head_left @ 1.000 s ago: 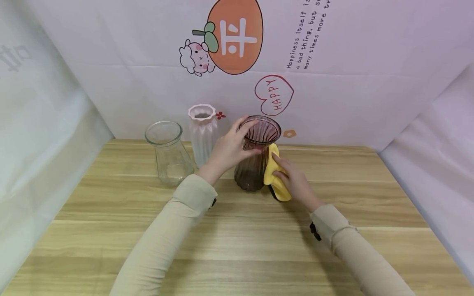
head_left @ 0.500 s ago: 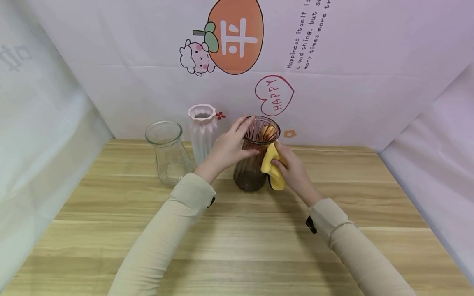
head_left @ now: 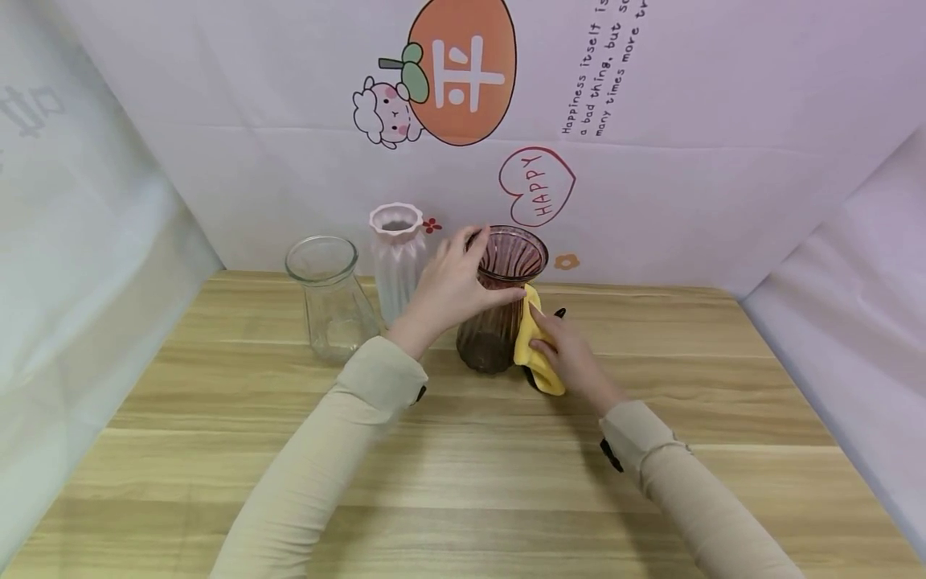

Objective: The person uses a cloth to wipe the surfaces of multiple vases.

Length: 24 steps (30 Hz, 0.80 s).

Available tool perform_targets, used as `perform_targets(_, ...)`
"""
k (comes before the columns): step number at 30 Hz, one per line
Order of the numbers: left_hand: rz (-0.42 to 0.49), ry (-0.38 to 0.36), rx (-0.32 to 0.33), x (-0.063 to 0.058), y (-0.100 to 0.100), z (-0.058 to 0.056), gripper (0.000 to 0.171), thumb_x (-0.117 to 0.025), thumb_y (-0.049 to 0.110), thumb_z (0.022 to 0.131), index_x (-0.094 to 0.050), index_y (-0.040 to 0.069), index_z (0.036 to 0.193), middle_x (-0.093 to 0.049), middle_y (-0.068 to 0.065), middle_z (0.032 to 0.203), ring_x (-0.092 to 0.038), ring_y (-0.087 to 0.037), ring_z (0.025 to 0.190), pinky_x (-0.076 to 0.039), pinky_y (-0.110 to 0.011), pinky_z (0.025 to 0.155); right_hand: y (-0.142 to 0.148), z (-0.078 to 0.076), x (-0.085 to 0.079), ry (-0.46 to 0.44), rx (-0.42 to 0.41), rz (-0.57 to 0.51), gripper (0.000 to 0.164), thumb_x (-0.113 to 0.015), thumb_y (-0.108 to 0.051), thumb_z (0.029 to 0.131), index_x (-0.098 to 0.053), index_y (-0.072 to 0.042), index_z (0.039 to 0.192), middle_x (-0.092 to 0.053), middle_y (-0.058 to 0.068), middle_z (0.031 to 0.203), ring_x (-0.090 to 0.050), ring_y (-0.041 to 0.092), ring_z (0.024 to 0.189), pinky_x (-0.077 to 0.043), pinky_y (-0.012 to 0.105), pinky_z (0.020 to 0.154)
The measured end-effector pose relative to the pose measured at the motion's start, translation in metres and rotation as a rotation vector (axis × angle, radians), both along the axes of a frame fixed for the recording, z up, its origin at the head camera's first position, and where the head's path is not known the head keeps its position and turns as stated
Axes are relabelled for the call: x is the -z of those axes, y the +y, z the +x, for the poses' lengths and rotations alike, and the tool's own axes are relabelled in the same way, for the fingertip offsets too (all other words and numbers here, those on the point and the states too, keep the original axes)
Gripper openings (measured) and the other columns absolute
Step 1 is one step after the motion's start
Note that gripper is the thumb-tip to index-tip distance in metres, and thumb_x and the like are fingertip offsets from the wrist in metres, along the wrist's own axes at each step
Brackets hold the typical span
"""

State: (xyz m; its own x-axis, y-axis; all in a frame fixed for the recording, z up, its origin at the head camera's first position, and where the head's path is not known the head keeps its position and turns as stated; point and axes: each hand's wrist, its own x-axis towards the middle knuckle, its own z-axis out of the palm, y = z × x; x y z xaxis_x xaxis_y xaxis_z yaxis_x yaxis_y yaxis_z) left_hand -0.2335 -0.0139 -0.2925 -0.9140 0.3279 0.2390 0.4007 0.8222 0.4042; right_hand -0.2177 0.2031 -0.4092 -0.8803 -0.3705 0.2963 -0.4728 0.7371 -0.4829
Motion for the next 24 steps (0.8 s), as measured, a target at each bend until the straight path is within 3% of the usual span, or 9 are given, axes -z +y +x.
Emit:
perform_targets(4,-0.054,-0.007,-0.064,-0.006,0.009,0.003,0.103,-0.053,0.075,0.078,-0.025,0.009,0.152,-0.031,-0.01,0.154,-0.036,-0.032,0.138,-0.031,-0.047,0.116,0.002,0.002,0.005,0.022,-0.007,0.043,0.057,-0.06,-0.007,0.091,-0.039,0.001,0.143,-0.056,0.027,0.128,-0.059,0.041,0.112,-0.051,0.051,0.094)
perform_targets(10,-0.037,-0.035,-0.106,-0.007,0.015,0.007,0.097,-0.048,0.073,0.083,-0.025,0.008,0.152,-0.028,-0.01,0.156,-0.033,-0.029,0.142,-0.026,-0.046,0.119,0.0,0.005,0.001,-0.003,0.012,-0.003,0.056,-0.058,-0.009,0.093,-0.038,-0.004,0.145,-0.054,0.025,0.13,-0.059,0.039,0.112,-0.051,0.05,0.094)
perform_targets(14,-0.034,-0.032,-0.086,-0.008,0.015,0.006,0.095,-0.05,0.07,0.084,-0.027,0.007,0.151,-0.03,-0.01,0.156,-0.034,-0.029,0.142,-0.025,-0.045,0.119,-0.004,0.004,-0.006,0.03,0.026,-0.096,0.056,-0.058,-0.006,0.092,-0.04,-0.004,0.144,-0.054,0.025,0.131,-0.058,0.038,0.113,-0.049,0.051,0.096)
perform_targets(20,0.003,-0.052,-0.012,-0.009,0.009,0.002,0.09,-0.055,0.064,0.084,-0.028,0.01,0.151,-0.029,-0.009,0.156,-0.03,-0.029,0.144,-0.02,-0.046,0.121,-0.012,0.0,-0.026,0.17,0.006,-0.21,0.055,-0.062,0.001,0.086,-0.045,0.004,0.139,-0.056,0.029,0.129,-0.057,0.043,0.114,-0.047,0.054,0.097)
perform_targets(24,0.027,-0.068,0.04,-0.007,0.003,-0.002,0.089,-0.055,0.062,0.084,-0.025,0.012,0.152,-0.026,-0.008,0.158,-0.025,-0.027,0.146,-0.015,-0.048,0.122,-0.015,-0.001,-0.037,0.179,0.008,-0.217,0.053,-0.061,0.002,0.086,-0.045,0.01,0.136,-0.052,0.031,0.132,-0.053,0.045,0.12,-0.045,0.054,0.101)
